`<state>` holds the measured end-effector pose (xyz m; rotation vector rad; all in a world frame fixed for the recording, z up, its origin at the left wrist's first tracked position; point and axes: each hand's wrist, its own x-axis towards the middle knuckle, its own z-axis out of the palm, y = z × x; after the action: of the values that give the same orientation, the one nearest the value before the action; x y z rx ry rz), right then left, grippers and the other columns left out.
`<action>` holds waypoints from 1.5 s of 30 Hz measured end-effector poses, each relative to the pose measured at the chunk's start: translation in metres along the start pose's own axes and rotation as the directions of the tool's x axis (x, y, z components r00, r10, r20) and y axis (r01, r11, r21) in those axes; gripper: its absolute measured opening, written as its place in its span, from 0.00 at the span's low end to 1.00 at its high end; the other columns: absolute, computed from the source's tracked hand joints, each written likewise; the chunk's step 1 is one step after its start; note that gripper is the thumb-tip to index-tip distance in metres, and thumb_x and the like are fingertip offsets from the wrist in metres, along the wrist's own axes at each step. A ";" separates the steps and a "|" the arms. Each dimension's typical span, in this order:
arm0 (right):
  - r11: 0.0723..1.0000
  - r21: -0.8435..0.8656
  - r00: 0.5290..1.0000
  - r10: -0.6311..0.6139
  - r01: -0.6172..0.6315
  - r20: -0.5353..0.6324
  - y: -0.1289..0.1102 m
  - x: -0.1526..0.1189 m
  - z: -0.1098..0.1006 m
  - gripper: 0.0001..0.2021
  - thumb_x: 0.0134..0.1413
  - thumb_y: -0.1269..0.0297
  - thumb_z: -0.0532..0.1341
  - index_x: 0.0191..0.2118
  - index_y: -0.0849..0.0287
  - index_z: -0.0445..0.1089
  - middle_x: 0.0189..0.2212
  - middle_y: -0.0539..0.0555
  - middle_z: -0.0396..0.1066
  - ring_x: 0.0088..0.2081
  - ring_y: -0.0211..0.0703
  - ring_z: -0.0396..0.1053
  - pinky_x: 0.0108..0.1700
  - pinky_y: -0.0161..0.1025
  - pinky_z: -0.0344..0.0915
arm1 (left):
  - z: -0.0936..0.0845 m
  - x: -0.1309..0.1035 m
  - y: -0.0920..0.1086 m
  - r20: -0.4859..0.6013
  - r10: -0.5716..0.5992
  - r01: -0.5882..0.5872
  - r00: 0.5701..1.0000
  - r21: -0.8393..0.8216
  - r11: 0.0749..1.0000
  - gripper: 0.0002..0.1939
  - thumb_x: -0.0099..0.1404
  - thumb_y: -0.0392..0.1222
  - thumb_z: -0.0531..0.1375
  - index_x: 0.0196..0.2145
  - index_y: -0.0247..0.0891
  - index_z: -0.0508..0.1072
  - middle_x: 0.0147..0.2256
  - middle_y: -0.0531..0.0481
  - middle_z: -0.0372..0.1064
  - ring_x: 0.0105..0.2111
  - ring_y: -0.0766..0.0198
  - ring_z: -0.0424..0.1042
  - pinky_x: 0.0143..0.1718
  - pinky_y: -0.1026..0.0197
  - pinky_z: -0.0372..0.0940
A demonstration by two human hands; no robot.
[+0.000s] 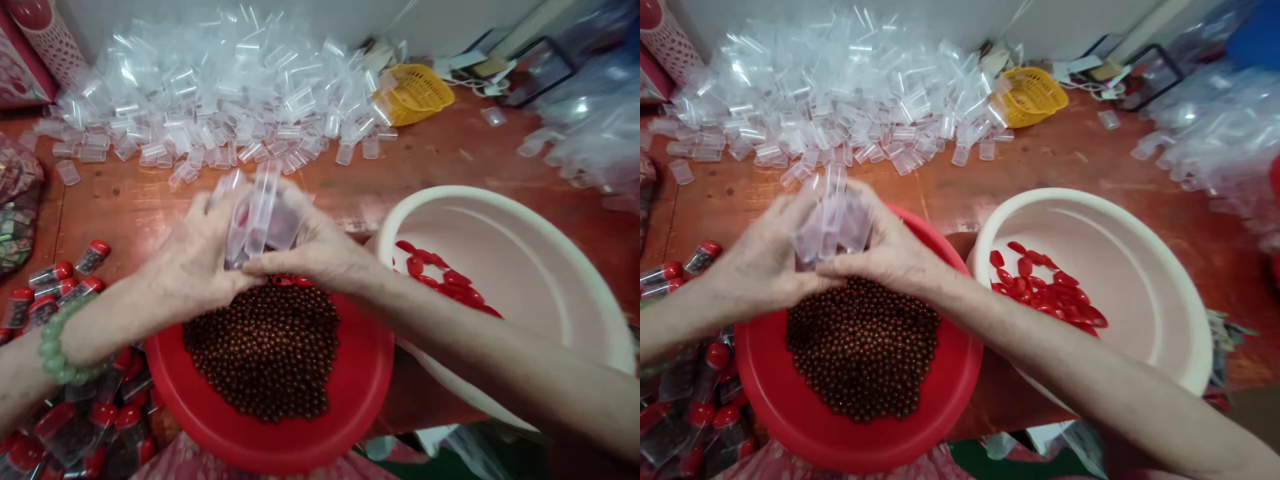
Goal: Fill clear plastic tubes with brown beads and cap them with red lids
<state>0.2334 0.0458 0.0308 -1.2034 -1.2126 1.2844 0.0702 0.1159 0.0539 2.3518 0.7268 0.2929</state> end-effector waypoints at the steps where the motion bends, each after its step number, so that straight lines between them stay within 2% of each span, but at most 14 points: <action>1: 0.998 0.063 0.999 0.031 -0.032 0.029 0.009 -0.011 0.005 0.43 0.40 0.61 0.73 0.62 0.50 0.53 0.59 0.54 0.63 0.59 0.53 0.64 0.59 0.57 0.64 | 0.007 -0.012 0.002 0.001 -0.039 0.039 0.999 -0.011 0.999 0.41 0.53 0.46 0.66 0.61 0.37 0.56 0.52 0.40 0.61 0.51 0.49 0.64 0.55 0.44 0.62; 5: 0.970 0.128 0.972 0.186 -0.204 0.145 0.041 -0.027 0.015 0.39 0.41 0.63 0.71 0.59 0.56 0.53 0.54 0.57 0.66 0.56 0.51 0.66 0.61 0.57 0.60 | 0.034 -0.038 -0.008 0.165 -0.185 0.193 0.969 -0.037 0.980 0.42 0.52 0.48 0.67 0.61 0.42 0.55 0.50 0.41 0.62 0.50 0.49 0.66 0.53 0.44 0.64; 9: 0.953 -0.267 0.961 0.200 -0.145 0.190 0.045 -0.019 0.010 0.40 0.40 0.64 0.70 0.60 0.58 0.53 0.57 0.60 0.63 0.58 0.53 0.63 0.62 0.55 0.58 | 0.045 -0.038 -0.027 0.256 -0.236 0.231 0.937 0.053 0.972 0.37 0.55 0.50 0.63 0.60 0.41 0.57 0.48 0.41 0.63 0.47 0.48 0.68 0.50 0.44 0.65; 11: 0.813 -0.579 0.961 0.205 -0.060 0.188 0.039 -0.012 0.006 0.42 0.42 0.66 0.69 0.63 0.58 0.50 0.59 0.63 0.60 0.59 0.55 0.61 0.61 0.56 0.59 | 0.044 -0.033 -0.035 0.272 -0.255 0.237 0.928 0.100 0.966 0.36 0.56 0.51 0.62 0.59 0.40 0.58 0.47 0.42 0.64 0.47 0.48 0.68 0.50 0.45 0.64; 13: 0.565 -0.825 0.966 0.219 -0.008 0.141 0.034 -0.007 0.000 0.41 0.47 0.70 0.65 0.66 0.60 0.47 0.59 0.66 0.59 0.57 0.58 0.63 0.57 0.55 0.62 | 0.043 -0.028 -0.040 0.272 -0.275 0.252 0.922 0.117 0.961 0.35 0.56 0.50 0.61 0.59 0.40 0.58 0.48 0.42 0.65 0.48 0.48 0.68 0.51 0.46 0.63; 16: 0.218 -0.976 0.966 0.250 0.007 0.063 0.036 -0.003 -0.012 0.30 0.54 0.68 0.62 0.61 0.69 0.55 0.52 0.69 0.65 0.52 0.60 0.66 0.51 0.54 0.66 | 0.041 -0.022 -0.042 0.285 -0.242 0.224 0.928 0.093 0.970 0.34 0.56 0.47 0.60 0.59 0.37 0.58 0.52 0.41 0.65 0.50 0.48 0.67 0.53 0.48 0.62; 18: 0.123 -0.991 0.942 0.326 0.043 0.081 0.042 -0.005 -0.020 0.23 0.57 0.58 0.60 0.53 0.70 0.64 0.47 0.68 0.68 0.49 0.60 0.67 0.50 0.53 0.66 | 0.040 -0.021 -0.041 0.323 -0.229 0.206 0.918 0.103 0.973 0.32 0.57 0.47 0.59 0.58 0.35 0.60 0.50 0.40 0.66 0.49 0.49 0.67 0.52 0.49 0.63; 21: 0.089 -0.990 0.891 0.433 0.113 0.140 0.052 -0.015 -0.027 0.21 0.57 0.52 0.60 0.47 0.66 0.70 0.48 0.66 0.66 0.47 0.58 0.67 0.48 0.50 0.66 | 0.039 -0.025 -0.036 0.359 -0.231 0.184 0.904 0.162 0.970 0.28 0.60 0.46 0.58 0.56 0.35 0.62 0.48 0.39 0.64 0.47 0.50 0.68 0.49 0.49 0.64; 27: 0.061 -0.985 0.808 0.564 0.162 0.168 0.050 -0.048 -0.029 0.11 0.61 0.63 0.56 0.43 0.62 0.73 0.46 0.64 0.66 0.46 0.55 0.67 0.45 0.47 0.66 | 0.035 -0.040 -0.019 0.225 -0.241 0.147 0.944 0.365 0.919 0.22 0.65 0.45 0.54 0.54 0.31 0.61 0.49 0.36 0.60 0.40 0.53 0.72 0.42 0.51 0.68; 33: 0.360 -0.912 0.666 0.634 0.196 0.394 0.030 -0.057 -0.035 0.13 0.63 0.65 0.53 0.34 0.61 0.74 0.37 0.58 0.70 0.35 0.41 0.69 0.40 0.38 0.66 | 0.026 -0.048 -0.008 0.248 -0.249 0.107 0.936 0.473 0.875 0.20 0.66 0.51 0.54 0.46 0.31 0.66 0.42 0.39 0.67 0.41 0.49 0.72 0.41 0.50 0.69; 36: 0.386 -0.908 0.711 0.592 0.163 0.379 0.026 -0.049 -0.035 0.11 0.62 0.66 0.54 0.39 0.59 0.74 0.41 0.57 0.71 0.40 0.43 0.70 0.44 0.38 0.65 | 0.027 -0.052 -0.008 0.344 -0.237 0.079 0.908 0.416 0.906 0.18 0.65 0.50 0.55 0.45 0.33 0.67 0.42 0.39 0.69 0.41 0.50 0.73 0.41 0.51 0.69; 38: 0.241 -0.966 0.769 0.600 0.091 0.222 0.030 -0.043 -0.032 0.12 0.61 0.69 0.53 0.44 0.59 0.73 0.42 0.59 0.71 0.40 0.45 0.71 0.44 0.40 0.65 | 0.030 -0.054 -0.008 0.443 -0.192 0.030 0.876 0.348 0.937 0.15 0.63 0.46 0.56 0.44 0.34 0.68 0.42 0.40 0.70 0.39 0.52 0.73 0.41 0.53 0.69; 41: 0.025 -1.000 0.800 0.601 -0.017 0.002 0.043 -0.038 -0.023 0.18 0.59 0.74 0.49 0.51 0.61 0.69 0.45 0.63 0.70 0.37 0.46 0.72 0.40 0.42 0.65 | 0.042 -0.055 -0.007 0.542 -0.148 -0.016 0.827 0.287 0.958 0.12 0.60 0.40 0.56 0.41 0.33 0.69 0.40 0.41 0.71 0.37 0.55 0.73 0.41 0.56 0.69; 45: 0.059 -0.998 0.827 0.562 -0.001 0.032 0.058 -0.034 -0.016 0.28 0.56 0.76 0.49 0.61 0.55 0.59 0.52 0.64 0.65 0.41 0.49 0.72 0.40 0.42 0.66 | 0.065 -0.048 -0.008 0.503 -0.161 -0.012 0.849 0.323 0.946 0.14 0.59 0.37 0.55 0.43 0.30 0.68 0.44 0.38 0.70 0.42 0.53 0.73 0.44 0.56 0.69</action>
<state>0.2497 0.0099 -0.0261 -2.3428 -2.5144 0.8806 0.0518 0.0596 -0.0014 2.5157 0.6205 -0.5312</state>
